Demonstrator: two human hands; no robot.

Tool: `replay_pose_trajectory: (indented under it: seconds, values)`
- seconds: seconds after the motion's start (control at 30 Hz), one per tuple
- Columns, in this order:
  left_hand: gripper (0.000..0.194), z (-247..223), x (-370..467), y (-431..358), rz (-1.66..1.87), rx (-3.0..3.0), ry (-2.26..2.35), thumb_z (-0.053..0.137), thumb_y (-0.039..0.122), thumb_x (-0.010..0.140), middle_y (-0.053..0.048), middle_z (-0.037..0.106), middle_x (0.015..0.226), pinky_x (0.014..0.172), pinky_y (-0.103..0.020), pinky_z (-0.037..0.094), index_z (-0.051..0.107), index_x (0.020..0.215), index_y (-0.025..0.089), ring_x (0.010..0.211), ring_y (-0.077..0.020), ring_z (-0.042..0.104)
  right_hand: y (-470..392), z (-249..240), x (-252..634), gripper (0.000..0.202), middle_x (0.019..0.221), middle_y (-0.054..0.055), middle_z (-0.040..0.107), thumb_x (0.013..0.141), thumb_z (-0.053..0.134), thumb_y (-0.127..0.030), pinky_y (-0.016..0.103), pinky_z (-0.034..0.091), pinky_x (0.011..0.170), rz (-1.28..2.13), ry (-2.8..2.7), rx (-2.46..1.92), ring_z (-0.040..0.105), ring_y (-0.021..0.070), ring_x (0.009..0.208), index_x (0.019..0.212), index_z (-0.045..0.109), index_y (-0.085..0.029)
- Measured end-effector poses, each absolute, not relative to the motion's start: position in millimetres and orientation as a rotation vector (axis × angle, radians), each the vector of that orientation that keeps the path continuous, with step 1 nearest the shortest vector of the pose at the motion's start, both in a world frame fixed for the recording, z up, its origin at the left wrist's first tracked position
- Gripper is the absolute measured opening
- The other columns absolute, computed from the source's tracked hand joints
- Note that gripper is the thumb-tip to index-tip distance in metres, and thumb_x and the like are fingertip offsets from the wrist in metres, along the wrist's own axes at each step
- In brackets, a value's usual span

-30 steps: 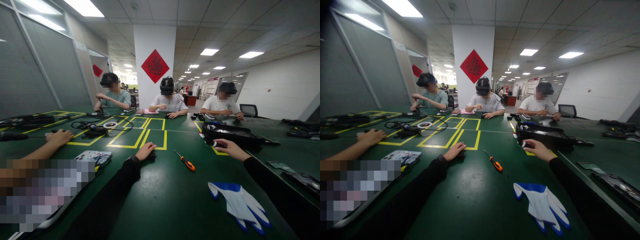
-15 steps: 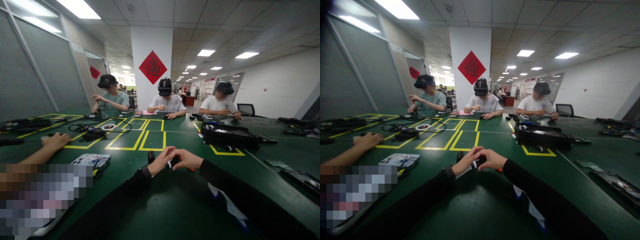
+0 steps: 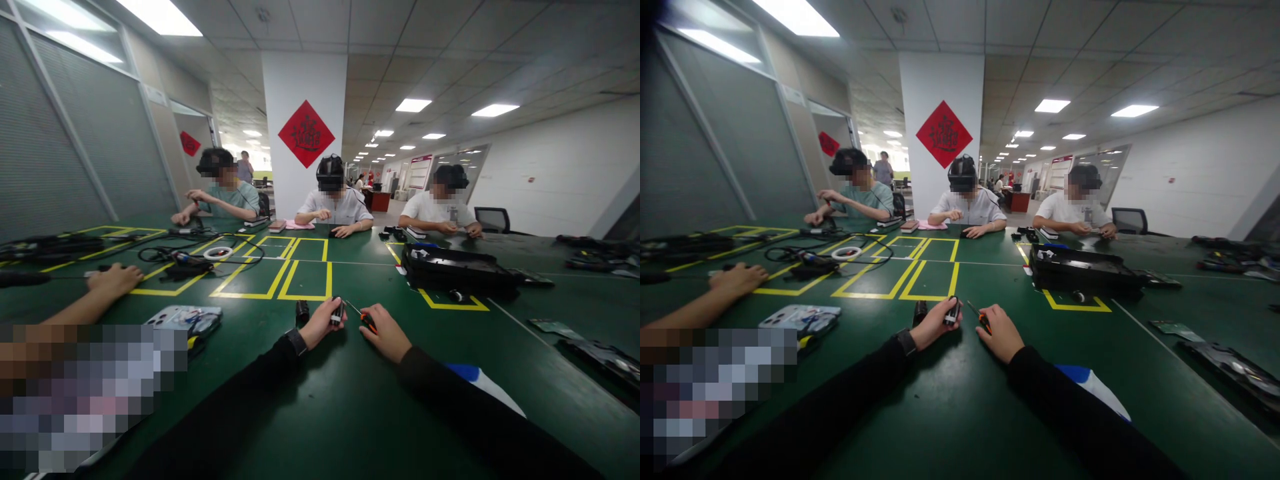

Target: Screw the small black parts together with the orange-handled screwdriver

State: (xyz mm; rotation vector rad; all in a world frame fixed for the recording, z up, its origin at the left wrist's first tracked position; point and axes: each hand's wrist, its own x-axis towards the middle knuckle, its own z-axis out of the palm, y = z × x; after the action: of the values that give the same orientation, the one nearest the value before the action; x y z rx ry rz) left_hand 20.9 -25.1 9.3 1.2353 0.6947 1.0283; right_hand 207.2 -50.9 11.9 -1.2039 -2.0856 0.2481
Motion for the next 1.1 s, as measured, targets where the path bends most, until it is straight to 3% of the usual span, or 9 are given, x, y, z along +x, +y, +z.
replay_pose_trajectory:
  seconds: [0.17,0.3,0.37,0.5,0.8,0.93,1.1]
  values:
    - [0.031,5.9,23.9,-13.4,1.117,1.313,0.792,0.043,0.044,0.078,-0.001,0.054,0.072,0.049,-0.018,0.040,0.043,0.094,0.017,0.056,-0.0074,0.053,-44.9,-0.7,205.9,0.017,0.079,0.005,0.051,0.079,0.045,-0.032,0.028,0.041,0.067,0.251,-1.980,-1.363,0.050,0.0155,0.071,0.083,0.056,-0.019]
    - [0.032,4.9,16.9,-9.9,1.132,1.402,0.820,0.049,0.035,0.076,0.000,0.052,0.074,0.055,-0.019,0.042,0.040,0.102,0.018,0.058,-0.0067,0.053,-42.7,6.8,206.6,0.027,0.071,0.000,0.054,0.080,0.039,-0.040,0.021,0.034,0.041,0.730,-1.854,-1.281,0.042,0.0077,0.042,0.092,0.051,-0.019]
    - [0.033,3.4,14.7,-10.0,1.158,1.421,0.805,0.053,0.032,0.074,0.000,0.051,0.077,0.060,-0.021,0.044,0.041,0.102,0.018,0.061,-0.0065,0.054,-44.0,10.2,207.1,0.031,0.060,-0.003,0.053,0.078,0.042,-0.040,0.019,0.028,0.037,0.928,-1.837,-1.247,0.037,0.0062,0.037,0.097,0.050,-0.017]
    - [0.032,-0.7,14.6,-9.9,1.222,1.414,0.796,0.055,0.033,0.073,-0.003,0.052,0.088,0.065,-0.023,0.046,0.043,0.099,0.018,0.066,-0.0069,0.056,-46.7,15.4,207.2,0.036,0.044,-0.005,0.043,0.080,0.038,-0.042,0.017,0.024,0.037,1.060,-1.831,-1.233,0.035,0.0059,0.037,0.088,0.058,-0.013]
    - [0.037,-4.1,13.9,-8.9,1.246,1.510,0.846,0.051,0.033,0.075,-0.002,0.054,0.086,0.067,-0.025,0.045,0.040,0.108,0.020,0.067,-0.0081,0.054,-42.1,14.1,210.0,0.033,0.046,-0.004,0.047,0.075,0.046,-0.041,0.018,0.023,0.037,1.047,-1.829,-1.242,0.033,0.0047,0.036,0.083,0.063,-0.014]
    - [0.036,-2.8,10.1,-11.5,1.274,1.693,0.966,0.052,0.029,0.075,-0.002,0.055,0.087,0.076,-0.028,0.042,0.043,0.109,0.021,0.076,-0.0114,0.053,-44.8,13.9,210.2,0.033,0.056,-0.002,0.056,0.071,0.053,-0.040,0.019,0.029,0.039,0.999,-1.805,-1.256,0.039,0.0058,0.038,0.092,0.059,-0.015]
    - [0.041,-0.3,8.2,-13.9,1.299,1.801,1.042,0.050,0.027,0.076,-0.004,0.053,0.104,0.090,-0.032,0.034,0.041,0.116,0.023,0.096,-0.0161,0.049,-50.7,19.9,211.1,0.029,0.076,0.003,0.060,0.078,0.045,-0.040,0.024,0.039,0.062,0.562,-1.959,-1.293,0.054,0.0123,0.065,0.081,0.061,-0.016]
